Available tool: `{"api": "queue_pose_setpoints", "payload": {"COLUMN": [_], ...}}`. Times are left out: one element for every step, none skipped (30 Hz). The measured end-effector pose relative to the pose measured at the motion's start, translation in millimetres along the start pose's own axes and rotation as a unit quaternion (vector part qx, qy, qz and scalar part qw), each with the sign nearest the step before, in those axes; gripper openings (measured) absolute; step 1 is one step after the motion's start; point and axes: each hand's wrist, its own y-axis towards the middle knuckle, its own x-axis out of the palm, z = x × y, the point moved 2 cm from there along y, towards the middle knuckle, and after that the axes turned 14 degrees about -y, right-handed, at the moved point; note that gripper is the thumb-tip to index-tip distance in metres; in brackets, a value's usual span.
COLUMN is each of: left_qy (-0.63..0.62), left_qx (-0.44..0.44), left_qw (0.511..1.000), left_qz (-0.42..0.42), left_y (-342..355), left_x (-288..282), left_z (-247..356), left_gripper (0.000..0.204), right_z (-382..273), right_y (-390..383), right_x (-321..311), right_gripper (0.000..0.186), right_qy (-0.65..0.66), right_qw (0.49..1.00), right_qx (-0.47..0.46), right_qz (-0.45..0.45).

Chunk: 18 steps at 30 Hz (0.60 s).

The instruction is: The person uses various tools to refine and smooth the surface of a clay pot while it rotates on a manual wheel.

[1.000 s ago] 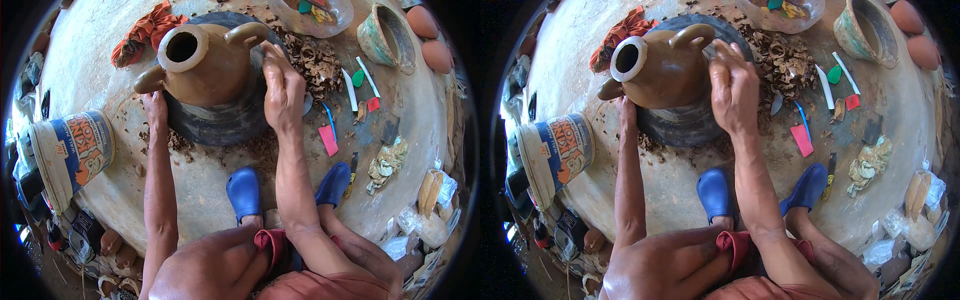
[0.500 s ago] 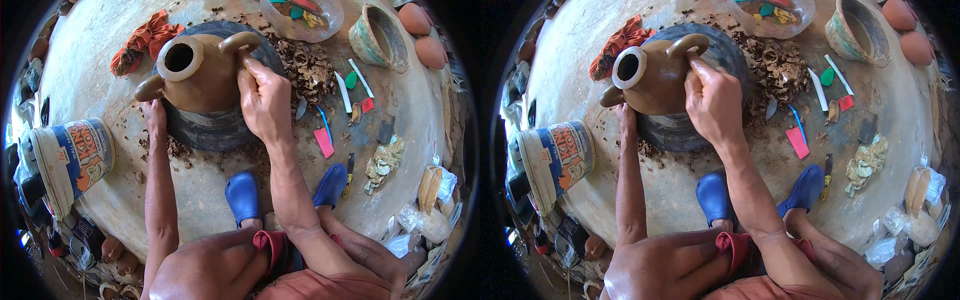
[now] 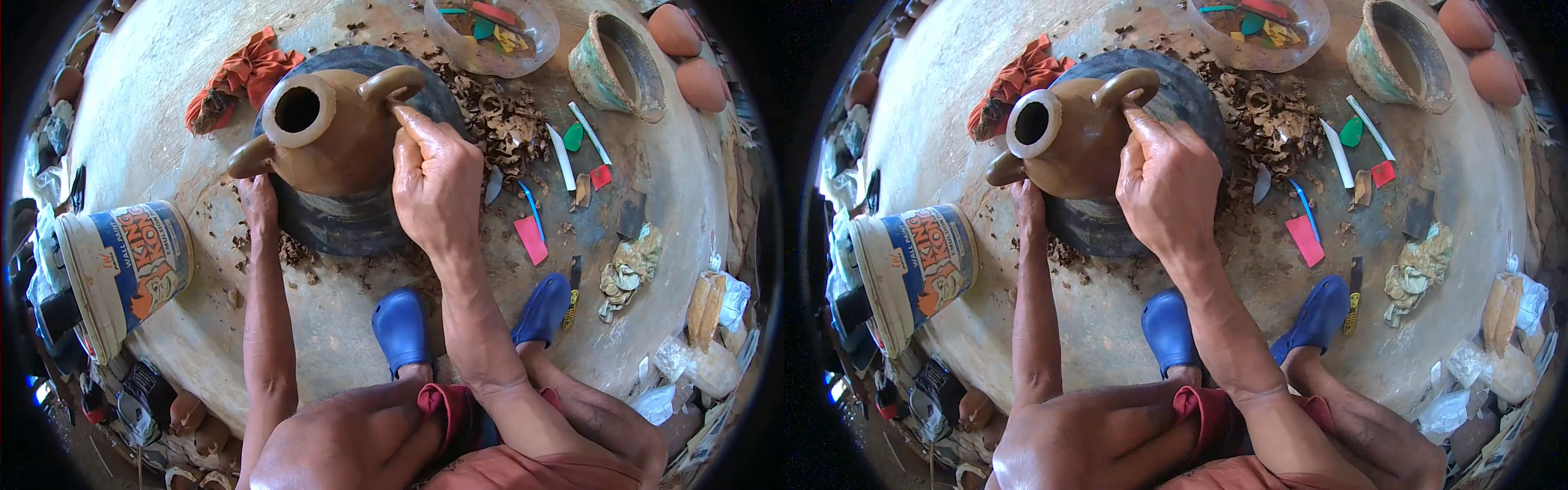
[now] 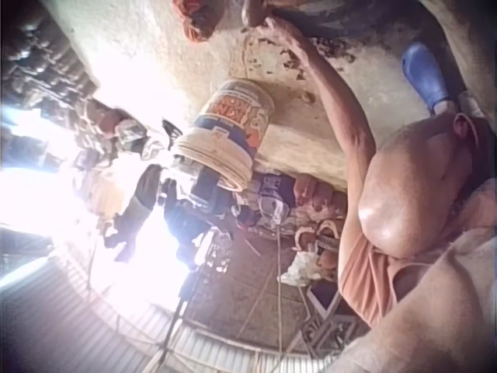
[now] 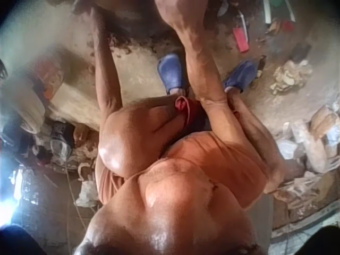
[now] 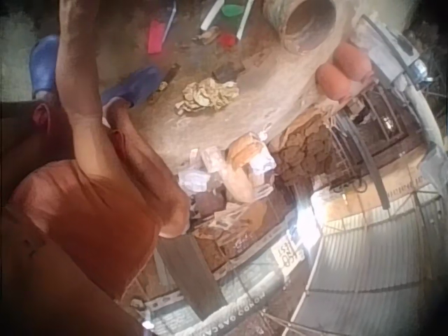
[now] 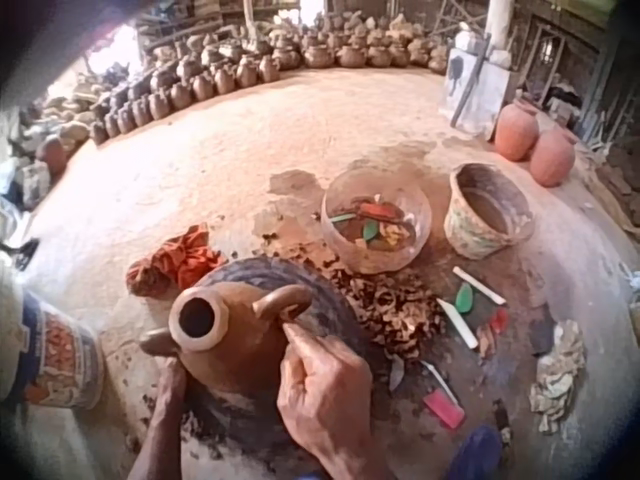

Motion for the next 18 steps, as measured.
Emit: {"api": "queue_pose_setpoints", "payload": {"left_qy": [0.000, 0.002, 0.005, 0.031, 0.033, 0.029, 0.026, 0.026, 0.010, -0.005, -0.005, -0.002, 0.001, 0.001, 0.015, 0.030, 0.037, 0.039], "left_qx": [0.001, 0.014, 0.028, 0.037, 0.037, 0.025, 0.013, 0.016, 0.008, 0.000, -0.001, 0.003, 0.006, 0.007, -0.003, -0.013, -0.018, -0.019], "left_qw": [1.000, 1.000, 1.000, 0.999, 0.999, 0.999, 1.000, 1.000, 1.000, 1.000, 1.000, 1.000, 1.000, 1.000, 1.000, 0.999, 0.999, 0.999], "left_qz": [0.000, -0.004, -0.008, -0.006, -0.007, -0.007, -0.006, -0.006, -0.009, -0.011, -0.012, -0.011, -0.009, -0.008, -0.002, 0.002, 0.006, 0.008], "left_y": [0.7, -1.0, -2.9, -6.2, -6.1, -6.3, -6.7, -3.5, 0.4, 3.9, 1.7, -4.1, -9.6, -11.9, -13.2, -15.3, -15.1, -14.3], "left_x": [-2.7, -0.9, 0.9, 5.5, 5.1, 5.1, 5.3, 1.8, -6.4, -14.4, -10.6, -2.7, 4.1, 5.2, 5.5, 6.6, 7.3, 6.6], "left_z": [-1.0, 3.1, 7.5, 10.2, 9.7, 8.5, 7.0, 3.3, -1.2, -6.0, -5.0, 0.4, 6.0, 10.8, 14.4, 17.7, 20.1, 16.8], "left_gripper": [0.051, 0.050, 0.050, 0.049, 0.049, 0.043, 0.039, 0.039, 0.040, 0.041, 0.041, 0.043, 0.045, 0.045, 0.047, 0.049, 0.049, 0.048], "right_z": [-3.9, -6.7, -12.4, -15.2, -18.7, -17.9, -17.0, -18.0, -23.3, -32.5, -35.3, -31.9, -26.6, -21.1, -15.5, -3.6, 8.0, 21.0], "right_y": [-1.1, -1.0, -2.0, -3.4, -5.2, -4.7, -3.4, -0.8, -1.5, -3.7, -5.4, -5.4, -3.7, 0.7, 2.8, 0.4, 3.1, 7.0], "right_x": [5.2, 9.7, 10.8, 4.6, -0.6, -0.3, 0.8, 1.2, 1.3, 1.1, 1.5, -2.7, -4.1, -5.3, -7.3, -6.3, -8.1, 2.0], "right_gripper": [0.031, 0.032, 0.032, 0.032, 0.032, 0.032, 0.031, 0.031, 0.031, 0.031, 0.030, 0.021, 0.021, 0.013, 0.006, 0.016, 0.021, 0.024], "right_qy": [-0.020, -0.042, -0.047, -0.048, -0.048, -0.048, -0.049, -0.050, -0.047, -0.027, -0.013, 0.024, 0.021, 0.057, 0.093, 0.108, 0.092, 0.113], "right_qw": [1.000, 0.999, 0.999, 0.999, 0.999, 0.999, 0.999, 0.999, 0.999, 0.999, 0.999, 0.999, 0.999, 0.995, 0.988, 0.983, 0.981, 0.978], "right_qx": [0.016, 0.031, 0.015, 0.007, 0.002, 0.005, 0.000, -0.008, -0.009, -0.020, -0.031, -0.042, -0.040, -0.022, -0.003, 0.108, 0.141, 0.125], "right_qz": [-0.006, -0.011, 0.012, 0.012, 0.009, 0.010, 0.010, 0.011, 0.012, 0.009, 0.006, 0.023, 0.023, 0.073, 0.123, 0.103, 0.098, 0.122]}}
